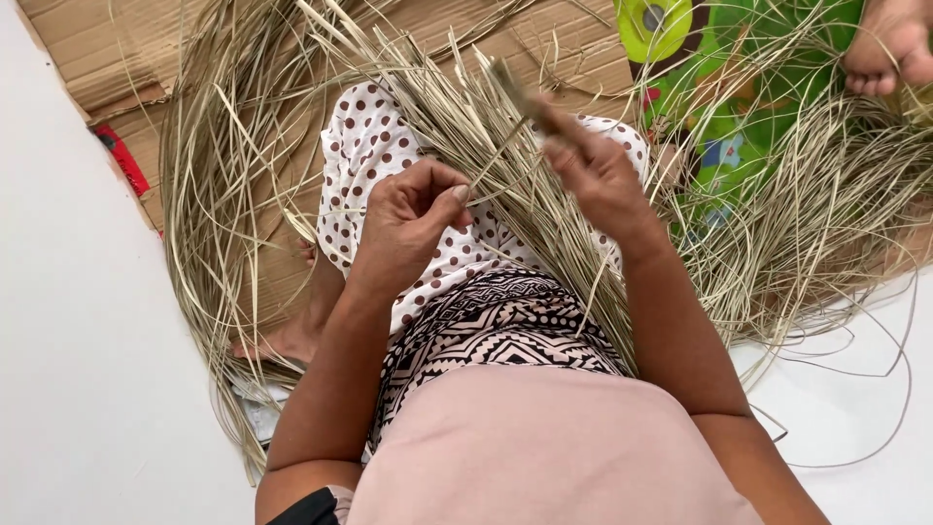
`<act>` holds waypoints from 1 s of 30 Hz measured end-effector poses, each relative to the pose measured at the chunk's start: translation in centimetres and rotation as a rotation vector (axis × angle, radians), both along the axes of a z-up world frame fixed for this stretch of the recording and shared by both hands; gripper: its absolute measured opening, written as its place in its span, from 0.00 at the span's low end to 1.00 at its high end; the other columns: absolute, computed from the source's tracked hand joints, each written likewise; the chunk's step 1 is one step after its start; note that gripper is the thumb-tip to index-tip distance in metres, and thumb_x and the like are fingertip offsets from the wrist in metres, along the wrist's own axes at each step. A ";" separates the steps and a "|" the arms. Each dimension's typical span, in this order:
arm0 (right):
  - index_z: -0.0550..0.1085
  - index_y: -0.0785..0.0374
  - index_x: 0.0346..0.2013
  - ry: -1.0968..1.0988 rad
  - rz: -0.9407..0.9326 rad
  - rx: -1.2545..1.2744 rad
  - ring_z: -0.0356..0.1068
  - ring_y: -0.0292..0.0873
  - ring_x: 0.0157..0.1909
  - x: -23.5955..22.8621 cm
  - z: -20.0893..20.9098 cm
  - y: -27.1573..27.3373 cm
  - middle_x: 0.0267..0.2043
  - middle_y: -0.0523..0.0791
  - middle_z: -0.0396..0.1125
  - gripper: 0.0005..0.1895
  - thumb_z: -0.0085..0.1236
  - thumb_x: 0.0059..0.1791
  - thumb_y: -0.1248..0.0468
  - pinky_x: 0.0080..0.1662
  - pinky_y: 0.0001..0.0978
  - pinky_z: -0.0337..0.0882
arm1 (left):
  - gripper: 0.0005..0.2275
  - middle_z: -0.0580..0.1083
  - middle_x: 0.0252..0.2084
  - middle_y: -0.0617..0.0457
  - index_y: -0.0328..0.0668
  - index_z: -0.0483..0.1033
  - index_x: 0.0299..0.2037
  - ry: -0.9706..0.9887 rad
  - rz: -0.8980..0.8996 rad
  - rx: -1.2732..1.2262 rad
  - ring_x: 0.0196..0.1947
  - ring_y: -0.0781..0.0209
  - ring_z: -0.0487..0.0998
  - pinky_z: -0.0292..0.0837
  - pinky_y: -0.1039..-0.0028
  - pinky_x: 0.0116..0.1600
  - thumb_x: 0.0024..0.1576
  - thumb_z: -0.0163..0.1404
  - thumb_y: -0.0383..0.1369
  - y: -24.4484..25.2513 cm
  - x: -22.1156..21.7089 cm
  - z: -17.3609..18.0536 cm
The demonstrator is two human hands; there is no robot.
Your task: A person sitting on the floor uses a small wooden tool to separate and split thin bamboo or grass strips from a larger bundle.
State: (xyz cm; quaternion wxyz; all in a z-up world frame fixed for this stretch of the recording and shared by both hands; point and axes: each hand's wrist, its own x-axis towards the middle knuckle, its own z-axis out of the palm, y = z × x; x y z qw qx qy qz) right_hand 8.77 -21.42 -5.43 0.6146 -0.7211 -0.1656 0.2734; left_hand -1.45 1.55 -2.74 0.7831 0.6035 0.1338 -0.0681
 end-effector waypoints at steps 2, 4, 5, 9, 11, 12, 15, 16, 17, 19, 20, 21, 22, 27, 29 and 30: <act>0.57 0.55 0.71 -0.110 -0.123 0.008 0.55 0.46 0.73 2.0 0.3 -0.8 0.76 0.51 0.51 0.26 0.41 0.58 0.71 0.67 0.32 0.61 | 0.02 0.75 0.24 0.56 0.39 0.78 0.39 0.012 -0.001 -0.015 0.22 0.74 0.74 0.62 0.87 0.21 0.60 0.54 0.24 0.1 -0.5 -0.1; 0.54 0.63 0.72 -0.223 -0.241 0.025 0.46 0.49 0.79 4.6 -1.3 -3.3 0.77 0.53 0.47 0.29 0.36 0.56 0.81 0.76 0.31 0.49 | 0.02 0.76 0.24 0.56 0.38 0.78 0.39 0.020 0.003 -0.024 0.22 0.74 0.74 0.60 0.87 0.23 0.59 0.54 0.24 0.6 -1.0 -0.3; 0.56 0.52 0.75 -0.161 -0.480 0.003 0.50 0.37 0.54 6.2 -3.1 -5.6 0.62 0.46 0.57 0.27 0.45 0.61 0.70 0.50 0.22 0.53 | 0.02 0.77 0.28 0.54 0.37 0.78 0.40 0.011 0.007 -0.082 0.25 0.72 0.76 0.66 0.87 0.25 0.58 0.55 0.23 0.8 -1.3 -0.6; 0.72 0.49 0.59 0.004 -0.477 0.050 0.47 0.25 0.18 4.9 2.3 -4.4 0.24 0.30 0.53 0.27 0.50 0.54 0.38 0.20 0.15 0.51 | 0.01 0.75 0.28 0.53 0.36 0.76 0.39 0.004 0.025 -0.038 0.28 0.68 0.76 0.76 0.82 0.34 0.60 0.52 0.22 0.8 -1.3 -0.2; 0.76 0.52 0.52 0.163 -0.365 0.144 0.50 0.26 0.20 2.5 2.4 -2.0 0.25 0.31 0.55 0.15 0.54 0.54 0.51 0.19 0.15 0.54 | 0.03 0.74 0.28 0.54 0.37 0.76 0.40 -0.012 0.016 0.026 0.26 0.70 0.74 0.70 0.84 0.28 0.60 0.51 0.22 0.0 -0.6 0.2; 0.79 0.54 0.46 0.322 -0.254 0.239 0.52 0.26 0.21 1.3 2.4 -0.8 0.25 0.31 0.58 0.06 0.57 0.55 0.64 0.19 0.15 0.57 | 0.04 0.73 0.28 0.55 0.39 0.76 0.40 -0.030 0.005 0.091 0.24 0.71 0.71 0.63 0.85 0.23 0.61 0.50 0.21 -0.4 -0.1 0.4; 0.74 0.72 0.51 0.148 -0.242 0.300 0.48 0.23 0.14 -1.7 1.4 2.8 0.14 0.35 0.52 0.14 0.55 0.56 0.64 0.22 0.13 0.52 | 0.05 0.76 0.25 0.46 0.34 0.79 0.40 -0.177 0.021 0.220 0.26 0.65 0.75 0.73 0.79 0.35 0.59 0.50 0.21 -1.3 0.6 1.2; 0.74 0.72 0.51 0.152 -0.236 0.302 0.48 0.23 0.14 -2.1 1.4 3.2 0.14 0.35 0.52 0.14 0.55 0.56 0.64 0.22 0.13 0.52 | 0.05 0.76 0.25 0.46 0.34 0.79 0.40 -0.173 0.027 0.224 0.26 0.65 0.75 0.73 0.79 0.35 0.59 0.50 0.21 -1.5 0.7 1.6; 0.76 0.70 0.46 0.067 -0.281 0.277 0.51 0.26 0.14 -2.4 1.4 3.5 0.17 0.39 0.57 0.10 0.56 0.55 0.65 0.22 0.16 0.55 | 0.04 0.75 0.24 0.47 0.35 0.79 0.38 -0.202 0.031 0.266 0.26 0.66 0.74 0.72 0.79 0.34 0.58 0.50 0.21 -1.8 0.9 1.9; 0.77 0.68 0.41 -0.019 -0.327 0.248 0.54 0.29 0.14 -2.7 1.8 3.8 0.19 0.42 0.63 0.06 0.57 0.55 0.66 0.23 0.18 0.58 | 0.04 0.75 0.23 0.48 0.37 0.79 0.37 -0.232 0.035 0.306 0.26 0.68 0.72 0.70 0.79 0.33 0.57 0.50 0.21 -1.9 1.2 2.2; 0.78 0.68 0.39 -0.083 -0.342 0.219 0.54 0.29 0.16 -2.8 2.2 3.9 0.17 0.42 0.60 0.06 0.57 0.55 0.67 0.24 0.17 0.57 | 0.04 0.75 0.22 0.49 0.38 0.79 0.37 -0.245 0.027 0.374 0.24 0.67 0.72 0.70 0.79 0.31 0.57 0.51 0.22 -1.8 1.3 2.2; 0.78 0.68 0.37 -0.144 -0.357 0.187 0.53 0.29 0.17 -2.9 2.5 3.9 0.15 0.41 0.56 0.05 0.57 0.55 0.68 0.26 0.17 0.56 | 0.04 0.74 0.22 0.49 0.39 0.79 0.36 -0.254 0.016 0.441 0.22 0.66 0.72 0.69 0.78 0.30 0.56 0.51 0.22 -1.8 1.2 2.1; 0.78 0.68 0.37 -0.141 -0.359 0.183 0.53 0.29 0.17 -2.6 2.7 2.8 0.15 0.41 0.56 0.05 0.57 0.55 0.68 0.26 0.17 0.56 | 0.04 0.74 0.22 0.49 0.39 0.79 0.36 -0.251 0.014 0.437 0.22 0.66 0.72 0.69 0.78 0.30 0.56 0.51 0.22 -1.5 1.3 2.0; 0.76 0.54 0.47 -0.406 -0.493 0.326 0.57 0.32 0.22 1.8 3.0 -3.4 0.28 0.38 0.64 0.06 0.54 0.61 0.68 0.25 0.25 0.61 | 0.06 0.74 0.29 0.54 0.40 0.75 0.36 -0.221 -0.055 0.794 0.20 0.69 0.69 0.70 0.85 0.19 0.57 0.52 0.18 1.0 1.0 1.4; 0.75 0.60 0.48 -0.544 -0.540 0.199 0.56 0.36 0.22 4.5 3.4 -8.3 0.27 0.41 0.61 0.05 0.52 0.65 0.69 0.24 0.30 0.63 | 0.05 0.75 0.28 0.54 0.39 0.75 0.36 -0.235 -0.049 0.891 0.19 0.69 0.68 0.68 0.84 0.17 0.58 0.52 0.18 3.1 1.0 0.3; 0.74 0.66 0.48 -0.682 -0.583 0.067 0.56 0.39 0.21 5.8 3.5 -10.8 0.26 0.44 0.58 0.06 0.50 0.68 0.71 0.24 0.36 0.64 | 0.05 0.76 0.27 0.54 0.39 0.75 0.36 -0.250 -0.045 0.987 0.17 0.69 0.68 0.66 0.83 0.16 0.59 0.52 0.19 4.2 0.9 -0.3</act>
